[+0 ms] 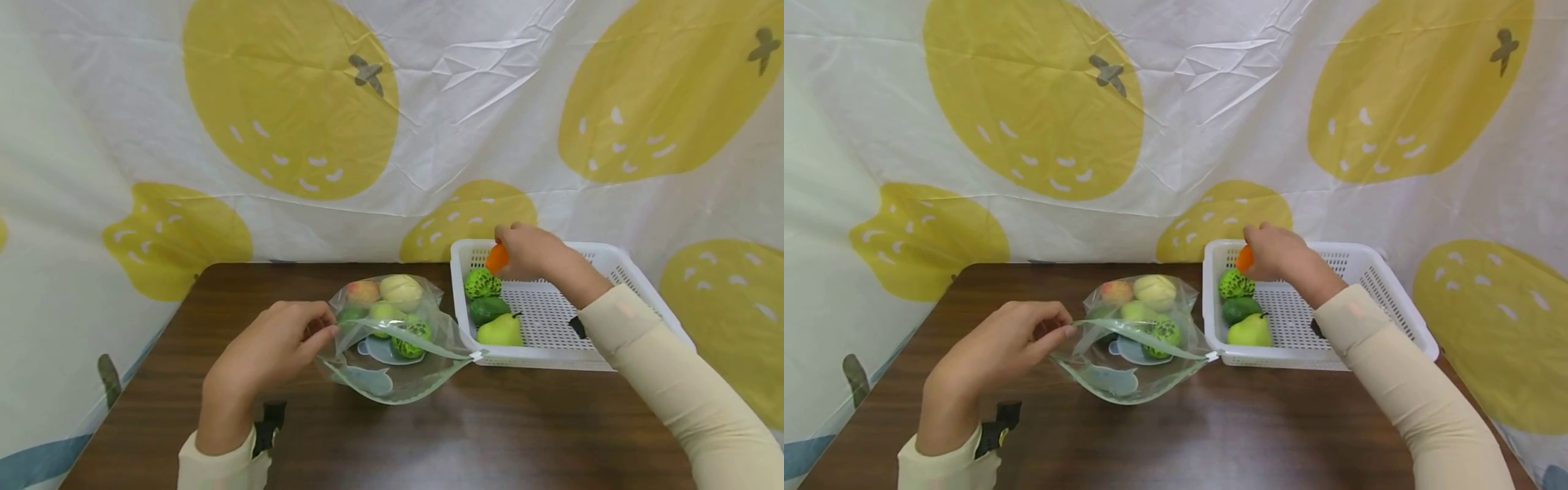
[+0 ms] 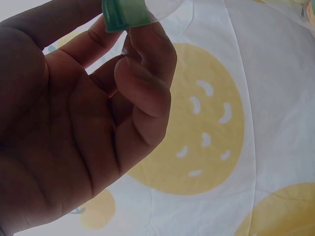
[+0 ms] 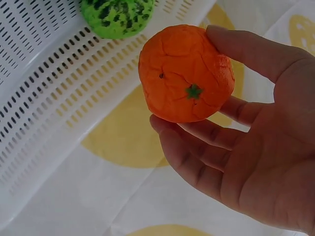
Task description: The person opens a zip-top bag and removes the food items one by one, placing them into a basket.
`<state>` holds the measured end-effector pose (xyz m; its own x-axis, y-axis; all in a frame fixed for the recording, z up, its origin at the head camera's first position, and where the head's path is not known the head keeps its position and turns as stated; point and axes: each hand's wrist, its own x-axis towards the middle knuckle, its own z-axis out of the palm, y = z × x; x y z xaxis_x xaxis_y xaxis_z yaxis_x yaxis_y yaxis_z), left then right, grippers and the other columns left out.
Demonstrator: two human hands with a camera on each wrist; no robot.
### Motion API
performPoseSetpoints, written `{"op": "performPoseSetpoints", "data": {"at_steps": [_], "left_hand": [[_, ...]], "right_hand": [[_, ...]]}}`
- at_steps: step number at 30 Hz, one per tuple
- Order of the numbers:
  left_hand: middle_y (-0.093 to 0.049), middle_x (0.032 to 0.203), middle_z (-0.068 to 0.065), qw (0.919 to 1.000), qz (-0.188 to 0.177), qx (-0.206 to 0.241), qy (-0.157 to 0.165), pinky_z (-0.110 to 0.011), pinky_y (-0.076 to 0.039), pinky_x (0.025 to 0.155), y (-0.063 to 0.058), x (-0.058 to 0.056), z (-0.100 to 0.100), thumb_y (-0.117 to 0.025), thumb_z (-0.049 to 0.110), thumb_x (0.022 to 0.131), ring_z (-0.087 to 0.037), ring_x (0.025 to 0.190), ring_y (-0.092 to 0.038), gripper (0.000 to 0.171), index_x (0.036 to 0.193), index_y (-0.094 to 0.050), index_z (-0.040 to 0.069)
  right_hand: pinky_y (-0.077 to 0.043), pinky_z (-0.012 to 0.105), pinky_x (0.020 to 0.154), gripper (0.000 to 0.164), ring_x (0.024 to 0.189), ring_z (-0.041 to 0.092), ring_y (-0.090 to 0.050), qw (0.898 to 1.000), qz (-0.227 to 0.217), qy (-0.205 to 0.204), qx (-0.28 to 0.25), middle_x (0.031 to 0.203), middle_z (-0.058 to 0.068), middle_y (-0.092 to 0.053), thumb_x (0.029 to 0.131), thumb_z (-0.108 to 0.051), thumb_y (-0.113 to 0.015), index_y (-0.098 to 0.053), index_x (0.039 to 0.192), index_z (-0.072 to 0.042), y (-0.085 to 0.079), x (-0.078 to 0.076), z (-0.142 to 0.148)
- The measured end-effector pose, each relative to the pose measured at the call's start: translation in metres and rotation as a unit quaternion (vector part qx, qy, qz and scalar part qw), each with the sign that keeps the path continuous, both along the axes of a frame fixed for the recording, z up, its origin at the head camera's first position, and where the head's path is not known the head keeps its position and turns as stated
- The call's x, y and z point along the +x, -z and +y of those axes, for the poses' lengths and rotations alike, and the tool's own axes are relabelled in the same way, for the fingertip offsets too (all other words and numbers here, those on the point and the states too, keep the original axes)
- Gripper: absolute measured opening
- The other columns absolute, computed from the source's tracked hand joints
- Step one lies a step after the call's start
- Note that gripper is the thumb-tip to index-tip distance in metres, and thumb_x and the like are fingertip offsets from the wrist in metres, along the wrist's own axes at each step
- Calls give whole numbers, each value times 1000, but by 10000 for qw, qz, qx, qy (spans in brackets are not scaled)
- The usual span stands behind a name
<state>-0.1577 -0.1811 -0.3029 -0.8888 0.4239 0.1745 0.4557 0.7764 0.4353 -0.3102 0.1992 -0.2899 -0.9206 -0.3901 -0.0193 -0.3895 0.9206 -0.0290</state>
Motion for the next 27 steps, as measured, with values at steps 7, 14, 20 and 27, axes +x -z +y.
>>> {"op": "performPoseSetpoints", "data": {"at_steps": [7, 14, 20, 27], "left_hand": [[-63, 74, 10, 10000, -5, 5, 3, -28, -47, 65, 0, 0, -1, -65, 19, 99, -6, 65, -54, 8, 93, -70, 17], [-63, 74, 10, 10000, -15, 0, -9, -28, -47, 64, -1, 0, -2, -65, 19, 99, -6, 64, -54, 8, 93, -71, 17], [-62, 73, 10, 10000, 8, -12, 1, -28, -47, 64, -1, 0, -3, -65, 19, 99, -6, 64, -53, 8, 92, -70, 16], [-63, 74, 9, 10000, -7, -6, -14, -28, -47, 65, 0, 0, -3, -65, 19, 99, -6, 65, -54, 8, 94, -70, 16]], "right_hand": [[-52, 45, 76, 58, 90, 30, -60, 9990, -305, 239, 206, 111, 19, -62, 81, -26, -78, -55, 127, 1, 8, -6, 3], [-52, 45, 79, 61, 89, 31, -60, 9986, -425, 234, 198, 109, 22, -63, 81, -25, -79, -53, 128, 4, 18, -7, 5], [-52, 44, 78, 60, 88, 31, -60, 9980, -562, 225, 160, 109, 22, -62, 82, -22, -75, -52, 130, 7, 24, -9, 6], [-50, 44, 76, 55, 86, 31, -57, 9981, -548, 264, 25, 112, 25, -57, 80, -19, -74, -54, 125, 8, 32, -13, 9]]}}
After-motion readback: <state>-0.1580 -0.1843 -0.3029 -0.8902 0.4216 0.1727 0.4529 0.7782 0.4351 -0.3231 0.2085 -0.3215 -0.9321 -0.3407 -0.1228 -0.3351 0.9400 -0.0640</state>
